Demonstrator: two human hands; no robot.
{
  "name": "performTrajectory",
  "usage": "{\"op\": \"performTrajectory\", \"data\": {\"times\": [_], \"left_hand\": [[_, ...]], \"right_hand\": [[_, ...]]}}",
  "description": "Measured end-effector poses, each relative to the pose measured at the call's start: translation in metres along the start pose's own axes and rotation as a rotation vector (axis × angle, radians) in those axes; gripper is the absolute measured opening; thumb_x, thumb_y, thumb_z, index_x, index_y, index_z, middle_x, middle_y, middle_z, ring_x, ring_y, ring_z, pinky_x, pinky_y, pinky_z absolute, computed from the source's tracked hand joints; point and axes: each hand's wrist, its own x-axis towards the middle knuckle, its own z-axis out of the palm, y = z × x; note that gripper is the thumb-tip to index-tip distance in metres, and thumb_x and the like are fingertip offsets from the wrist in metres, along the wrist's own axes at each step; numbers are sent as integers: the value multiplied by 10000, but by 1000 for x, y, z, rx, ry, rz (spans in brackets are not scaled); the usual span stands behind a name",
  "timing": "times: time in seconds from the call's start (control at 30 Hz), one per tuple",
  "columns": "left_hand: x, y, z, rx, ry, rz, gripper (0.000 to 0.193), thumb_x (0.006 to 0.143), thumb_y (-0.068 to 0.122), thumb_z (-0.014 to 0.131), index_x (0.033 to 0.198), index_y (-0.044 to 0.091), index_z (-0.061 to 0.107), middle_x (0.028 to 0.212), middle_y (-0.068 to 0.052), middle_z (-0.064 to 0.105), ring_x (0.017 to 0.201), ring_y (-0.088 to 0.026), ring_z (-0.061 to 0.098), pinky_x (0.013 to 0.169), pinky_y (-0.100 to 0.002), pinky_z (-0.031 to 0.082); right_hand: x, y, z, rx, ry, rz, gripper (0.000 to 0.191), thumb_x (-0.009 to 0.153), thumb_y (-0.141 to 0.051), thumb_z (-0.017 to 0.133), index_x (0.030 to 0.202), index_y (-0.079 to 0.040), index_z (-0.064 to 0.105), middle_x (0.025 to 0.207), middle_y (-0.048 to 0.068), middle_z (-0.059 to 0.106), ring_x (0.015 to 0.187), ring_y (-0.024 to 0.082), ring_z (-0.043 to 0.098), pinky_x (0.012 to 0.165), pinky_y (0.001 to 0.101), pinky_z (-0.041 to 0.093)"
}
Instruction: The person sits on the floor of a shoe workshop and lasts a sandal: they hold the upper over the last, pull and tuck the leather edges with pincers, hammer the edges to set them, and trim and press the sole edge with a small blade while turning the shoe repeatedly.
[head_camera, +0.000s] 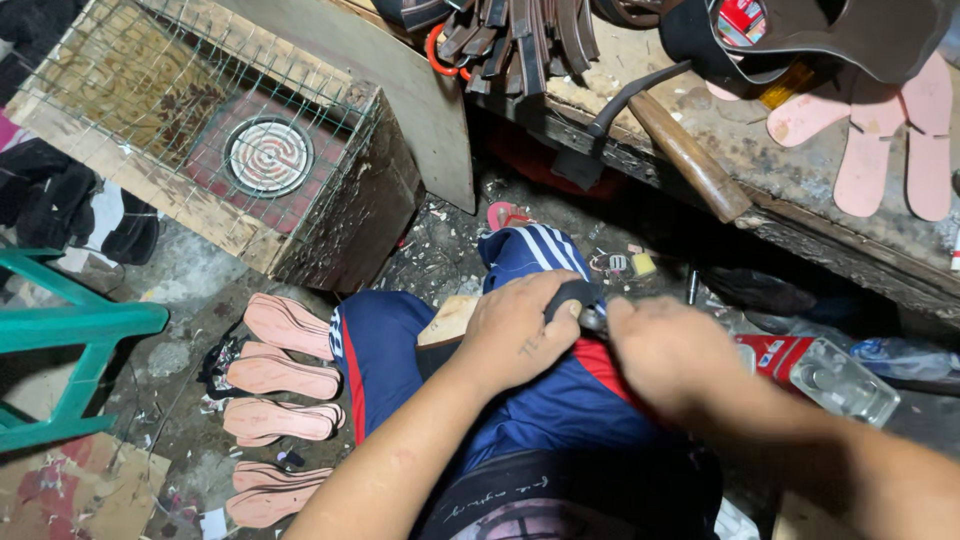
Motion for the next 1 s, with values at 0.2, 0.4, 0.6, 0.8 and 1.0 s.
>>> {"op": "performTrajectory", "data": {"times": [0.2, 0.4, 0.6, 0.8, 1.0], "left_hand": [[7, 7, 1, 7, -49, -191, 350, 863, 276, 600, 1141, 94, 711, 999, -200, 727, 966, -398, 692, 866, -478, 543], [2, 11, 2, 43, -39, -83, 372, 847, 243, 597, 1162, 66, 683, 994, -202, 723, 941, -408, 688, 845, -492, 535], [4, 9, 3, 42, -36, -64, 355, 853, 231, 599, 1156, 62, 677, 1006, -198, 722, 949, -400, 690, 852, -491, 533], [4, 10, 4, 76, -48, -70, 357, 843, 223, 604, 1148, 52, 678, 986, -199, 718, 933, -401, 688, 855, -493, 532], [4, 8, 7, 121, -47, -78, 373, 841, 234, 613, 1156, 45, 678, 971, -197, 723, 908, -398, 693, 846, -496, 530]], "right_hand": [[6, 9, 19, 152, -14, 35, 272, 922, -312, 560, 978, -53, 620, 890, 188, 721, 904, 387, 690, 804, 501, 534], [31, 46, 10, 459, -258, -57, 421, 844, -474, 687, 1056, -110, 689, 920, 174, 738, 909, 386, 704, 802, 477, 542], [39, 52, 0, 506, -309, -180, 453, 815, -461, 713, 1092, -103, 694, 934, 180, 741, 885, 384, 714, 785, 479, 548], [42, 49, -10, 306, -372, -66, 505, 820, -518, 719, 1064, -77, 678, 916, 204, 720, 907, 404, 693, 816, 492, 539], [34, 51, -4, 299, -356, -43, 509, 819, -535, 707, 978, -52, 693, 868, 219, 714, 877, 418, 698, 803, 494, 552]]}}
